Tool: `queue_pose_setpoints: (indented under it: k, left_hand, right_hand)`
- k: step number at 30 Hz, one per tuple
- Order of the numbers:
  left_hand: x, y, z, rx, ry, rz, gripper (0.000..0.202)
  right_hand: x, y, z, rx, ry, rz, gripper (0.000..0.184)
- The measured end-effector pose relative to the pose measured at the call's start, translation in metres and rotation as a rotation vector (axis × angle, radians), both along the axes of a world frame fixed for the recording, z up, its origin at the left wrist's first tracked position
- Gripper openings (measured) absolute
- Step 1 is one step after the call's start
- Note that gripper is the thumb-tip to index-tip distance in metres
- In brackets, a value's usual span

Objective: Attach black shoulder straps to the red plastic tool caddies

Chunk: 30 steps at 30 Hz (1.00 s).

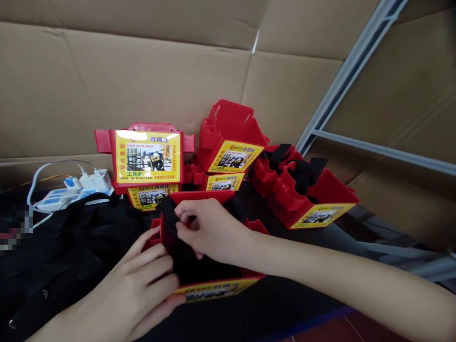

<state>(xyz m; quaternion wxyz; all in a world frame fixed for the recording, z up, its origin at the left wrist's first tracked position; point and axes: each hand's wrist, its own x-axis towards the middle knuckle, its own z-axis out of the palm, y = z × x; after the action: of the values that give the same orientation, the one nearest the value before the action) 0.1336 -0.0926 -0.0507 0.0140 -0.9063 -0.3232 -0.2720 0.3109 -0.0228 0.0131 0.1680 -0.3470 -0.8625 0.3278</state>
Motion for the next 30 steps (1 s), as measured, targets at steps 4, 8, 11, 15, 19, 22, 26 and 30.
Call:
queue_pose_setpoints:
  k: [4, 8, 11, 15, 19, 22, 26, 30]
  left_hand:
    - [-0.001, 0.000, 0.002, -0.008, 0.024, -0.026, 0.009]
    - [-0.003, 0.001, 0.004, 0.001, 0.032, -0.034, 0.008]
    - [-0.003, 0.000, 0.003, 0.001, 0.054, -0.030, 0.008]
    - [-0.004, -0.001, 0.003, 0.014, 0.046, -0.041, 0.007]
    - [-0.004, -0.001, 0.004, -0.001, 0.032, -0.032, 0.007]
    - [-0.002, 0.000, 0.004, 0.001, 0.024, -0.029, 0.007]
    - [-0.006, 0.000, -0.007, 0.069, -0.028, -0.024, 0.005]
    - [-0.027, 0.000, -0.029, 0.162, -0.021, -0.056, 0.035]
  right_hand:
    - [0.016, 0.004, 0.004, 0.121, -0.203, -0.054, 0.013]
    - [0.013, -0.002, -0.003, 0.596, -0.443, -0.047, 0.012]
    - [0.009, -0.013, -0.004, 0.744, -0.576, -0.045, 0.034]
    - [0.014, -0.024, 0.000, 0.731, -0.497, 0.101, 0.026]
    - [0.019, -0.025, -0.001, 0.542, -0.526, 0.327, 0.014]
    - [0.018, -0.022, -0.002, 0.386, -0.629, 0.225, 0.023]
    - [0.027, -0.028, 0.004, 0.305, -0.522, 0.133, 0.028]
    - [0.061, -0.047, -0.007, 0.482, -0.242, 0.169, 0.024]
